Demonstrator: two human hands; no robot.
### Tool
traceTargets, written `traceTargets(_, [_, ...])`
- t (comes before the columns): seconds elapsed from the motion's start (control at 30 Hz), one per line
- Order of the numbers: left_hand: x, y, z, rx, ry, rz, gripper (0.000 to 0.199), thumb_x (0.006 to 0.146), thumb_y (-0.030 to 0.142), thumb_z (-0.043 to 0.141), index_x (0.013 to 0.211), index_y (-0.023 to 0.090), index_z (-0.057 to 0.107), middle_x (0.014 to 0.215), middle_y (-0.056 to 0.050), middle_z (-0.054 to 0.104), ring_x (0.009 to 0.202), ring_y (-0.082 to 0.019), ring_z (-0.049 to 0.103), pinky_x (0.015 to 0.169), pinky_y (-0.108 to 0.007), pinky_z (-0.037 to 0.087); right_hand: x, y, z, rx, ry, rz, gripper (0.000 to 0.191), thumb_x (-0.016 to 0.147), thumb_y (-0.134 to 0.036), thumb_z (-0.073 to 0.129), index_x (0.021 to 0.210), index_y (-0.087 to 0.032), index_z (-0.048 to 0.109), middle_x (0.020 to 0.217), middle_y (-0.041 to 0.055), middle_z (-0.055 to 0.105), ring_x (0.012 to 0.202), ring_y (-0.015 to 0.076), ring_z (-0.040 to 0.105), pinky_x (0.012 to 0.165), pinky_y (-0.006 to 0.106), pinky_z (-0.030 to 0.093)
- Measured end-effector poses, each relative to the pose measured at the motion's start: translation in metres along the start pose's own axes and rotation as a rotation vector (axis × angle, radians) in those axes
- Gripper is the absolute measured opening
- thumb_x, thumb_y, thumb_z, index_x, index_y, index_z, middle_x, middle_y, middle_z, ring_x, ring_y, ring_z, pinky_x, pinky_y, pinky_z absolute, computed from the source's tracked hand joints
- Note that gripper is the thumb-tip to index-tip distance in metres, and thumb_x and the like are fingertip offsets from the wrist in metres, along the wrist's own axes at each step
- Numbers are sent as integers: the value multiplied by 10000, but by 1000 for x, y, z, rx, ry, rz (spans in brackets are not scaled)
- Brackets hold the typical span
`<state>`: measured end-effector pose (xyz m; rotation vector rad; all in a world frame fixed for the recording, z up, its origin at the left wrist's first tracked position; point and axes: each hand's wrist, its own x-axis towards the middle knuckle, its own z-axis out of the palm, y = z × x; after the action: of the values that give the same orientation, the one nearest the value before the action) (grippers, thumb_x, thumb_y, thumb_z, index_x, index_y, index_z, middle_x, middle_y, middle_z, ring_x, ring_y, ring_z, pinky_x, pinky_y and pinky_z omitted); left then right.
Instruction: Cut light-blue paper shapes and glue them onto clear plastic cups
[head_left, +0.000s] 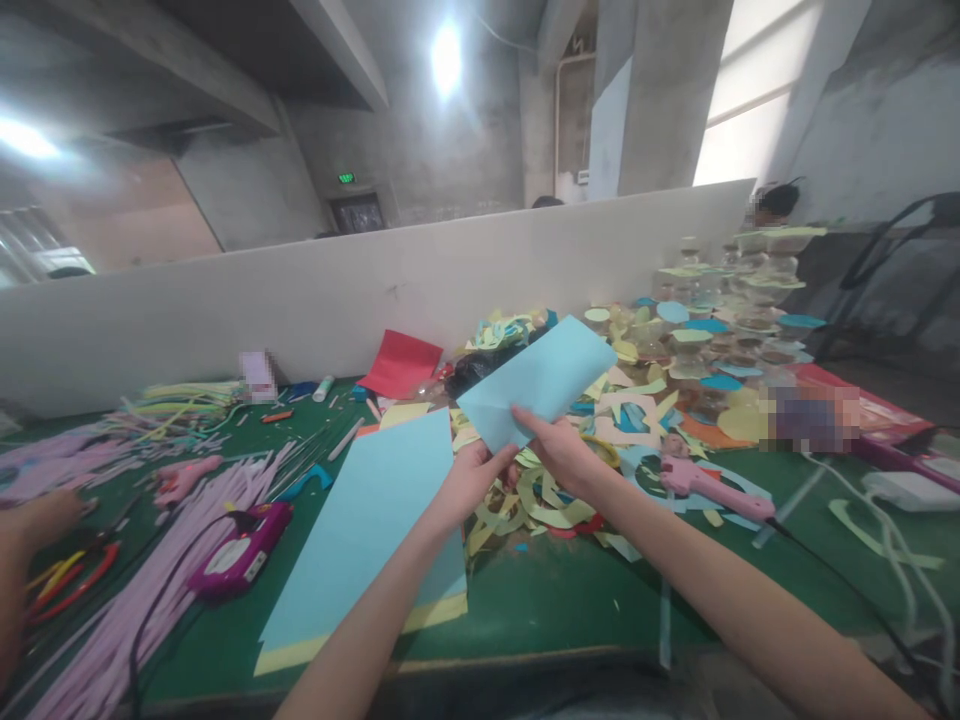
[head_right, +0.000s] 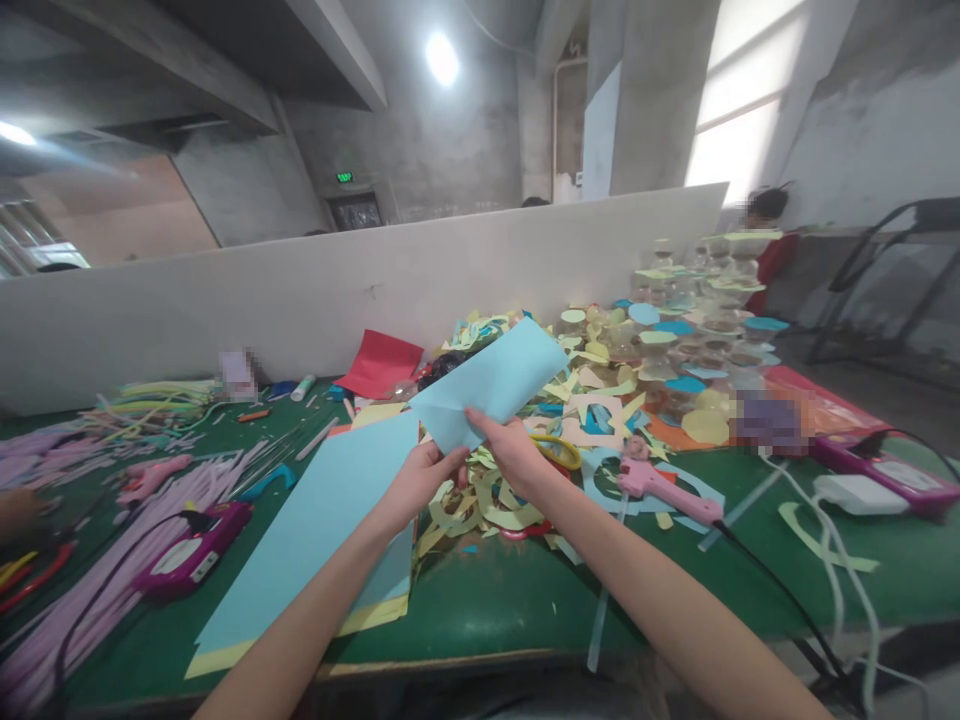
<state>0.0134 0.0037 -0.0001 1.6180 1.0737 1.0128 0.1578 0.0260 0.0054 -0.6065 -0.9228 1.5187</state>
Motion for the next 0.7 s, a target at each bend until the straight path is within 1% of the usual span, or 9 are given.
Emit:
traceTargets(0.13, [0, 0, 1, -34, -25, 10, 445, 815, 528, 576, 558, 170, 632, 543, -48, 621, 487, -140, 540, 525, -254, 437, 3, -2, -2, -3, 0, -4, 344, 660, -388, 808, 889, -167, 677, 870, 60, 732, 911, 221, 654, 872, 345, 497])
traceTargets(0.2, [0, 2, 2, -38, -3, 7, 454, 812, 531, 577, 542, 168, 620, 526, -41, 605, 468, -130, 521, 514, -253, 422, 1, -4, -3, -44, -54, 7, 310, 689, -411, 785, 865, -177, 685, 810, 46, 725, 835, 210, 657, 855, 346, 497])
traceTargets(0.27, [0, 3, 2, -29, 32, 3, 487, 806, 553, 570, 514, 164, 601, 499, -37, 581, 443, -121, 495, 492, -252, 395, -4, -5, -1, -172, -198, 49, 290, 748, -470, 720, 764, -182, 689, 671, 25, 688, 704, 192, 640, 821, 351, 494])
traceTargets(0.33, [-1, 3, 2, -14, 66, 13, 531, 796, 593, 558, 486, 162, 580, 463, -33, 550, 423, -115, 473, 471, -250, 369, -9, -6, 1, -377, -332, 92, 396, 798, -541, 636, 616, -190, 662, 556, 13, 632, 611, 174, 598, 786, 342, 484])
traceTargets(0.37, [-1, 4, 1, -13, 75, 24, 546, 790, 611, 556, 480, 163, 571, 452, -30, 537, 421, -114, 469, 469, -249, 364, -12, -5, 2, -480, -351, 99, 456, 807, -574, 605, 552, -197, 637, 533, 12, 617, 595, 168, 580, 771, 330, 477])
traceTargets(0.43, [-2, 5, 1, -33, 81, 47, 558, 778, 630, 564, 471, 166, 550, 439, -19, 515, 425, -110, 465, 473, -244, 371, -15, -3, 4, -607, -343, 91, 534, 813, -628, 557, 484, -209, 599, 536, 13, 615, 593, 162, 560, 751, 308, 463])
traceTargets(0.5, [-4, 7, 1, -49, 69, 44, 556, 775, 625, 577, 465, 165, 539, 442, -13, 510, 435, -105, 462, 479, -236, 376, -16, -2, 4, -591, -359, 96, 584, 819, -673, 510, 463, -217, 584, 549, 12, 617, 613, 163, 570, 756, 296, 460])
traceTargets(0.63, [-6, 14, 3, -59, 53, 7, 525, 771, 597, 603, 478, 163, 555, 451, -13, 521, 434, -101, 448, 466, -230, 363, -13, -5, 0, -480, -463, 124, 629, 814, -715, 477, 463, -213, 619, 564, 29, 634, 680, 186, 624, 838, 321, 459])
traceTargets(0.7, [-5, 15, 3, -63, 51, 3, 519, 771, 588, 607, 476, 164, 552, 442, -11, 519, 426, -102, 443, 462, -235, 363, -11, -8, -2, -432, -378, 79, 581, 792, -672, 560, 462, -200, 639, 548, 35, 641, 658, 200, 637, 847, 355, 467])
